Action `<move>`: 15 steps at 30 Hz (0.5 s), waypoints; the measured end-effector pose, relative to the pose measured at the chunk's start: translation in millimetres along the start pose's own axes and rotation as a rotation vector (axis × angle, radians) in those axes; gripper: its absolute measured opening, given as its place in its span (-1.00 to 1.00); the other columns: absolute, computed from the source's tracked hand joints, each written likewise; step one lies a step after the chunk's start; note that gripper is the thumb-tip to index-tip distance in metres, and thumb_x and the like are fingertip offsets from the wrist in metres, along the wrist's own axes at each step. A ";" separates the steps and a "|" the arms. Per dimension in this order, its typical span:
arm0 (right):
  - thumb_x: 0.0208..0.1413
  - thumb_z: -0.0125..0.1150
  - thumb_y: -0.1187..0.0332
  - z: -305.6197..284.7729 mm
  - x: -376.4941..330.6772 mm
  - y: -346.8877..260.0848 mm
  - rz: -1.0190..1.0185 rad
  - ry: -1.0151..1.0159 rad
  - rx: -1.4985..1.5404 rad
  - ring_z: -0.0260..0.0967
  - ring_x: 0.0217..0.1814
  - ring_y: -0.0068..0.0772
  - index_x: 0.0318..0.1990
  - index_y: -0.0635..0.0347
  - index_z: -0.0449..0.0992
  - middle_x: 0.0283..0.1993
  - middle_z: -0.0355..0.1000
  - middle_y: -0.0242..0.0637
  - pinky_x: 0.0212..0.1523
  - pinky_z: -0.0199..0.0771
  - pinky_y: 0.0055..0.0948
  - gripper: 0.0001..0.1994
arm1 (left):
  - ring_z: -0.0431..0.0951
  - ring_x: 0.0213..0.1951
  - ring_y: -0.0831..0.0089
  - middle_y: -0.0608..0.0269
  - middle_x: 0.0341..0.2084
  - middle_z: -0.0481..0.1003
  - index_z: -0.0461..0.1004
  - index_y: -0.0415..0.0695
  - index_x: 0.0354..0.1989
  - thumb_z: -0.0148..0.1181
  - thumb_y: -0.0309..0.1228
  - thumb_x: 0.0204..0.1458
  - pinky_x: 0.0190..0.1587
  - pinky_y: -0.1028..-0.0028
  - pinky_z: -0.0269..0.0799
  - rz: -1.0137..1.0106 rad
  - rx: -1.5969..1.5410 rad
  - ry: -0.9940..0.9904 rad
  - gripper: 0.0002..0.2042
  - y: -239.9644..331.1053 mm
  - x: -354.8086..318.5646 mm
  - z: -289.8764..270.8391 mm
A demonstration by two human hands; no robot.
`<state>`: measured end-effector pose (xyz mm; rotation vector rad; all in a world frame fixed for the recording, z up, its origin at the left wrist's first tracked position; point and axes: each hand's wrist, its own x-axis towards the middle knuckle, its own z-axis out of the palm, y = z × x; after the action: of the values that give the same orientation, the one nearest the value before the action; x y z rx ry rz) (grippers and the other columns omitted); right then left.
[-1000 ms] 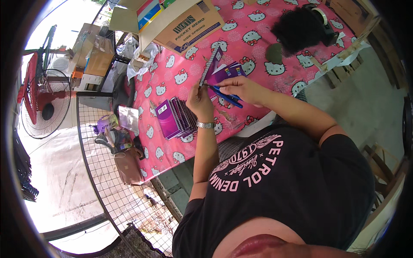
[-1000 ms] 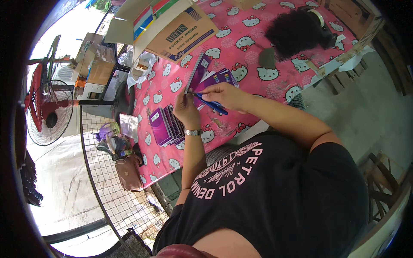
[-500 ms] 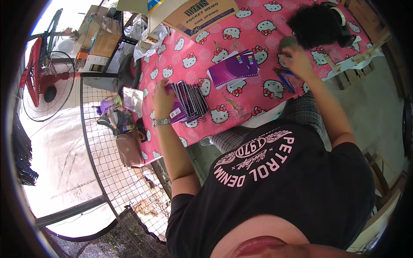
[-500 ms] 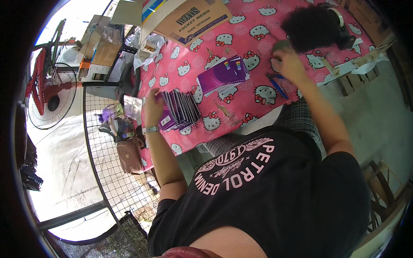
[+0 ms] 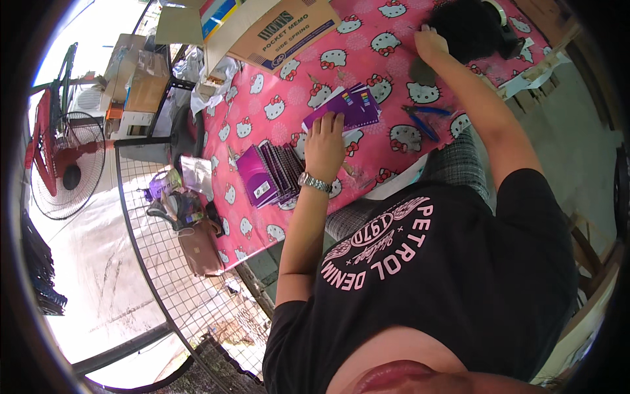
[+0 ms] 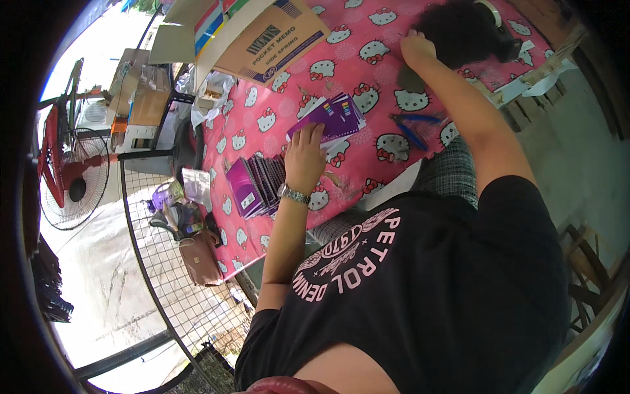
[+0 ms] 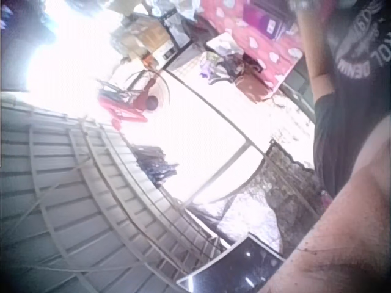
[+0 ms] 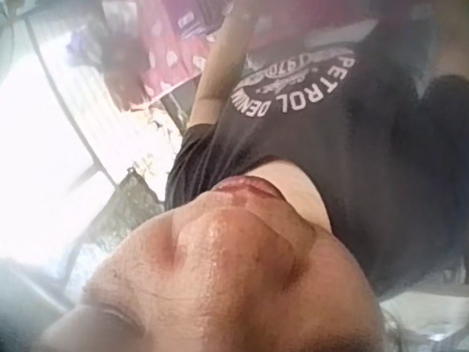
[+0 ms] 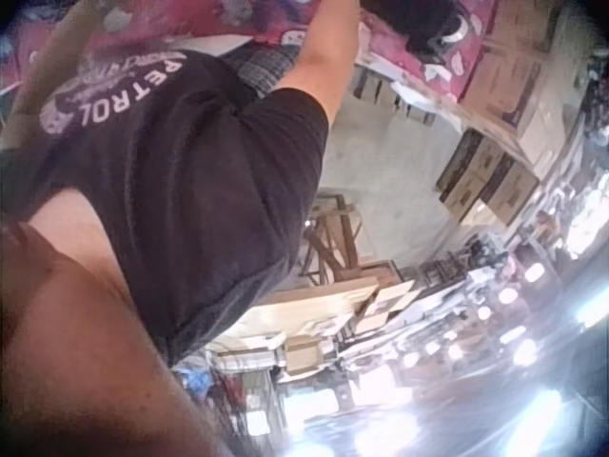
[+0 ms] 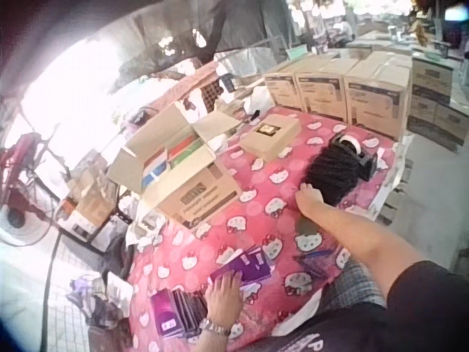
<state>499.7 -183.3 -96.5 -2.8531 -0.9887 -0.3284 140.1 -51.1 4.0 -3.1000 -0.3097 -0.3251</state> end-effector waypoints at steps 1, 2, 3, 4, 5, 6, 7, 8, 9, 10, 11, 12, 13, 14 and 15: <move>0.16 -0.02 0.36 2.8 -5.6 4.0 -0.054 0.159 -0.054 0.49 -0.05 -0.04 -0.08 0.17 0.49 -0.13 0.48 -0.07 -0.17 0.58 -0.13 -0.77 | 0.44 0.01 0.15 0.15 -0.02 0.43 0.37 -0.11 0.08 0.13 -0.52 -0.10 0.01 0.22 0.45 0.010 0.015 -0.010 -0.53 -2.4 -2.0 0.9; 0.16 -0.02 0.37 4.3 -5.4 8.1 -0.042 0.158 -0.023 0.51 -0.07 -0.04 -0.11 0.18 0.51 -0.13 0.49 -0.09 -0.17 0.58 -0.13 -0.77 | 0.44 0.01 0.14 0.14 -0.02 0.43 0.37 -0.11 0.08 0.11 -0.53 -0.09 -0.01 0.22 0.46 0.002 -0.018 -0.059 -0.55 -7.1 -2.8 0.9; 0.16 -0.02 0.38 5.5 -7.8 11.1 -0.029 0.154 0.011 0.52 -0.09 -0.03 -0.14 0.19 0.52 -0.12 0.50 -0.10 -0.16 0.58 -0.13 -0.78 | 0.44 0.01 0.14 0.14 -0.01 0.42 0.37 -0.11 0.07 0.09 -0.54 -0.08 -0.02 0.23 0.47 -0.006 -0.049 -0.113 -0.56 -10.2 -2.9 -4.5; 0.15 -0.02 0.39 6.7 -9.7 13.7 -0.018 0.150 0.045 0.53 -0.10 -0.03 -0.17 0.20 0.54 -0.12 0.50 -0.11 -0.16 0.58 -0.13 -0.79 | 0.44 0.00 0.13 0.13 -0.01 0.42 0.37 -0.11 0.07 0.06 -0.55 -0.06 -0.04 0.23 0.49 -0.016 -0.081 -0.167 -0.57 -14.4 -2.3 -9.6; 0.15 -0.02 0.39 6.7 -6.3 16.9 -0.032 0.092 0.020 0.53 -0.11 -0.04 -0.16 0.19 0.52 -0.14 0.50 -0.12 -0.18 0.59 -0.14 -0.80 | 0.47 -0.04 0.09 0.10 -0.07 0.46 0.38 -0.10 0.06 0.03 -0.56 -0.05 -0.14 0.18 0.51 0.035 -0.129 -0.112 -0.59 -20.2 -0.9 -13.9; 0.14 -0.02 0.40 5.7 0.9 21.3 -0.044 0.036 -0.001 0.52 -0.12 -0.04 -0.16 0.18 0.50 -0.16 0.49 -0.13 -0.19 0.59 -0.15 -0.81 | 0.48 -0.06 0.10 0.11 -0.10 0.47 0.37 -0.11 0.05 0.02 -0.55 -0.02 -0.14 0.19 0.51 -0.020 -0.126 -0.143 -0.61 -25.0 3.8 -22.9; 0.14 -0.02 0.40 4.0 5.1 21.9 -0.059 -0.021 -0.024 0.52 -0.13 -0.05 -0.16 0.18 0.47 -0.18 0.49 -0.13 -0.21 0.60 -0.17 -0.82 | 0.49 -0.08 0.10 0.12 -0.13 0.48 0.37 -0.11 0.04 0.01 -0.55 0.01 -0.14 0.20 0.51 -0.080 -0.126 -0.173 -0.64 -29.7 11.5 -32.1; 0.14 -0.02 0.41 4.1 4.4 20.5 -0.033 -0.021 -0.015 0.52 -0.13 -0.06 -0.18 0.18 0.48 -0.19 0.49 -0.13 -0.21 0.60 -0.17 -0.83 | 0.51 -0.10 0.11 0.13 -0.15 0.49 0.36 -0.12 0.03 0.00 -0.54 0.03 -0.14 0.22 0.51 -0.139 -0.126 -0.204 -0.66 -29.6 18.0 -40.8; 0.13 -0.02 0.41 3.4 5.3 18.8 -0.008 -0.017 -0.008 0.52 -0.13 -0.06 -0.20 0.18 0.48 -0.19 0.49 -0.13 -0.21 0.60 -0.17 -0.84 | 0.52 -0.17 0.09 0.09 -0.23 0.50 0.38 -0.13 -0.03 0.01 -0.54 0.00 -0.14 0.18 0.47 -0.161 -0.177 -0.112 -0.69 -22.8 24.8 -53.2; 0.13 -0.02 0.41 2.0 6.0 18.3 0.018 -0.013 -0.001 0.52 -0.13 -0.06 -0.22 0.18 0.48 -0.20 0.50 -0.13 -0.22 0.60 -0.17 -0.84 | 0.51 -0.16 0.07 0.07 -0.23 0.50 0.38 -0.14 -0.03 0.00 -0.55 -0.01 -0.12 0.17 0.44 -0.115 -0.163 -0.078 -0.69 -22.4 26.5 -52.5; 0.13 -0.01 0.41 1.9 6.9 15.8 0.012 0.005 -0.005 0.52 -0.13 -0.06 -0.22 0.17 0.49 -0.20 0.50 -0.13 -0.22 0.59 -0.17 -0.84 | 0.50 -0.15 0.05 0.05 -0.24 0.51 0.39 -0.15 -0.04 -0.01 -0.56 -0.01 -0.09 0.15 0.41 -0.068 -0.150 -0.044 -0.68 -22.7 29.5 -50.2; 0.12 -0.01 0.40 5.6 7.2 11.3 0.007 0.024 -0.008 0.52 -0.13 -0.06 -0.23 0.17 0.50 -0.21 0.50 -0.13 -0.22 0.59 -0.16 -0.84 | 0.48 -0.14 0.03 0.03 -0.24 0.51 0.39 -0.16 -0.04 -0.01 -0.57 -0.02 -0.06 0.14 0.37 -0.020 -0.135 -0.011 -0.68 -22.8 31.6 -48.2; 0.12 0.00 0.39 8.0 7.6 10.4 0.003 0.042 -0.011 0.52 -0.14 -0.05 -0.23 0.16 0.51 -0.22 0.50 -0.12 -0.23 0.59 -0.15 -0.84 | 0.48 -0.13 0.05 0.04 -0.24 0.51 0.40 -0.15 -0.06 0.00 -0.55 -0.03 -0.04 0.13 0.35 -0.006 -0.096 0.017 -0.69 -21.8 33.4 -42.3; 0.12 0.01 0.39 8.9 8.5 14.2 0.009 0.046 0.011 0.52 -0.14 -0.04 -0.22 0.16 0.52 -0.21 0.49 -0.11 -0.22 0.58 -0.15 -0.84 | 0.47 -0.13 0.06 0.05 -0.23 0.50 0.40 -0.15 -0.08 0.02 -0.53 -0.03 -0.02 0.13 0.33 0.010 -0.058 0.046 -0.71 -19.1 35.1 -33.4; 0.11 0.02 0.39 3.6 7.4 11.4 0.001 0.042 0.035 0.51 -0.14 -0.03 -0.21 0.15 0.53 -0.20 0.48 -0.09 -0.21 0.57 -0.15 -0.83 | 0.46 -0.12 0.08 0.07 -0.23 0.50 0.41 -0.14 -0.10 0.03 -0.52 -0.04 0.01 0.13 0.30 0.012 -0.022 0.070 -0.72 -16.7 33.2 -25.5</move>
<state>513.1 -187.2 -98.6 -2.8036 -0.9750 -0.3664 163.4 -29.0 35.6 -3.1016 -0.2884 -0.4382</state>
